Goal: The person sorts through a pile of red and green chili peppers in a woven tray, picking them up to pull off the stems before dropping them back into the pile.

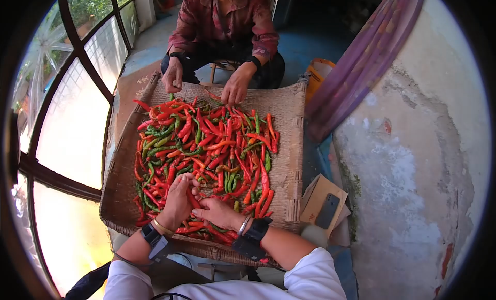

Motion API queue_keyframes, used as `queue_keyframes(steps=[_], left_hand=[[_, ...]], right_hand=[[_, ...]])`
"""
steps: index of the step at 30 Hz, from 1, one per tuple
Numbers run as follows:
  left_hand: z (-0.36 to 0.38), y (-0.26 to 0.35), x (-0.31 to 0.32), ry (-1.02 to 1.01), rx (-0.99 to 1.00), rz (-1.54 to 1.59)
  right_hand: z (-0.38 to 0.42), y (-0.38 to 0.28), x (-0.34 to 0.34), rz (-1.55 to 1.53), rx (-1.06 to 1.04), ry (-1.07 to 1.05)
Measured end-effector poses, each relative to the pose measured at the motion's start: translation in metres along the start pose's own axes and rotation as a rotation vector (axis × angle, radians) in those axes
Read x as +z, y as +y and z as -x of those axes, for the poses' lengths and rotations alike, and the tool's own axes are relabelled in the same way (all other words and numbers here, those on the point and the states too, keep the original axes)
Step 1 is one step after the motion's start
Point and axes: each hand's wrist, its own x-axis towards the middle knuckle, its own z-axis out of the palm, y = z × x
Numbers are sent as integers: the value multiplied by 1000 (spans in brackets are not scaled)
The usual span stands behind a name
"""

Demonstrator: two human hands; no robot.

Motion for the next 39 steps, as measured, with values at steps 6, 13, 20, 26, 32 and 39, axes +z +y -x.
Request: queue_keyframes(steps=[6, 13, 20, 26, 32, 39], left_hand=[[1, 8, 2, -68, -3, -10], [-3, 47, -3, 11, 144, -103], [2, 88, -28, 42, 288, -585], [13, 75, -39, -215, 478, -1730], [12, 68, -45, -52, 481, -2263], [-3, 60, -66, -166, 472, -2336]], right_hand=[[7, -17, -5, 22, 141, -53], [2, -9, -24, 89, 160, -160], [3, -34, -74, -530, -340, 216], [-4, -28, -82, -657, -499, 569], [-2, -19, -77, -379, -237, 421], [-3, -16, -71, -282, -138, 341]])
